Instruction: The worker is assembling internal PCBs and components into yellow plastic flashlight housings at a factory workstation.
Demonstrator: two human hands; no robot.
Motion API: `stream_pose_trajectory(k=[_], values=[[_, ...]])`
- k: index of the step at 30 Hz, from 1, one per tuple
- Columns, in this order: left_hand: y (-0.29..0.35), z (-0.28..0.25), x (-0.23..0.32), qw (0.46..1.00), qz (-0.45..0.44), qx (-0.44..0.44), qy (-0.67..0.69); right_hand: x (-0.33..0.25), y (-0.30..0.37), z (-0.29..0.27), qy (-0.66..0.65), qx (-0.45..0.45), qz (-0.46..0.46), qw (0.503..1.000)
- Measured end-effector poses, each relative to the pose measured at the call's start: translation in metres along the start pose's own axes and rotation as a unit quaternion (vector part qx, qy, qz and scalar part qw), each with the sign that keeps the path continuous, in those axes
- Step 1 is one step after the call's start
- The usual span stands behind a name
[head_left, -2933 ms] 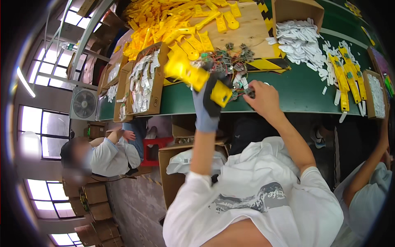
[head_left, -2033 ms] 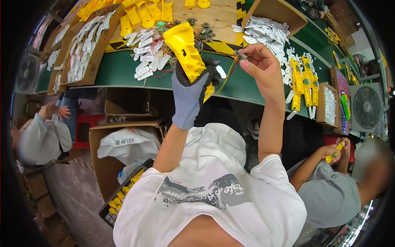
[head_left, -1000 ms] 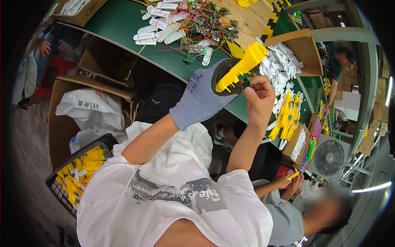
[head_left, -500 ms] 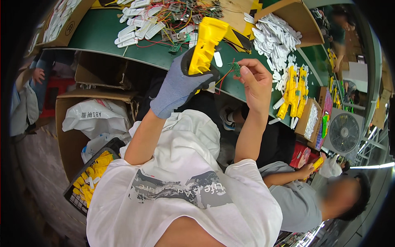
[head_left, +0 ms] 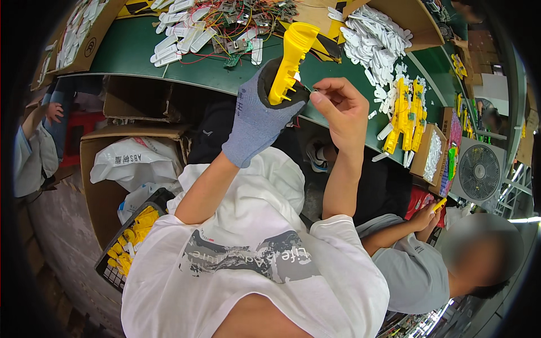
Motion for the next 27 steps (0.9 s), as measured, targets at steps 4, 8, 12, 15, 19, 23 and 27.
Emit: stream_pose_trajectory(k=[4, 8, 12, 15, 19, 23, 27], values=[[-0.002, 0.002, -0.007, 0.999, -0.01, -0.028, 0.038, 0.001, -0.001, -0.002, 0.018, -0.017, -0.026, 0.999], [-0.002, 0.009, -0.028, 0.963, -0.132, -0.116, 0.205, -0.002, 0.0, 0.002, 0.016, -0.03, -0.039, 0.999], [0.008, 0.02, -0.021, 0.897, -0.181, -0.213, 0.342, 0.011, -0.002, -0.015, -0.055, 0.02, 0.001, 0.998], [0.012, 0.017, -0.016, 0.876, -0.16, -0.238, 0.388, 0.019, 0.0, -0.02, -0.1, 0.046, 0.017, 0.994], [0.004, 0.007, -0.031, 0.921, -0.178, -0.173, 0.301, 0.028, 0.006, -0.022, -0.149, 0.063, 0.037, 0.986], [0.002, 0.002, -0.03, 0.982, -0.054, -0.139, 0.118, 0.027, 0.005, -0.022, -0.151, 0.088, 0.033, 0.984], [0.016, 0.011, -0.017, 0.989, 0.053, -0.123, -0.059, 0.009, -0.006, -0.027, -0.153, 0.135, 0.002, 0.979]])
Point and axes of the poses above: each hand's wrist, its own y-axis away from the middle knuckle, its own z-axis out of the palm, x = y × z, the point moved 10 cm from there along -y, towards the middle knuckle, and after that the axes turned 11 degrees about -z, right-handed, at the moved point
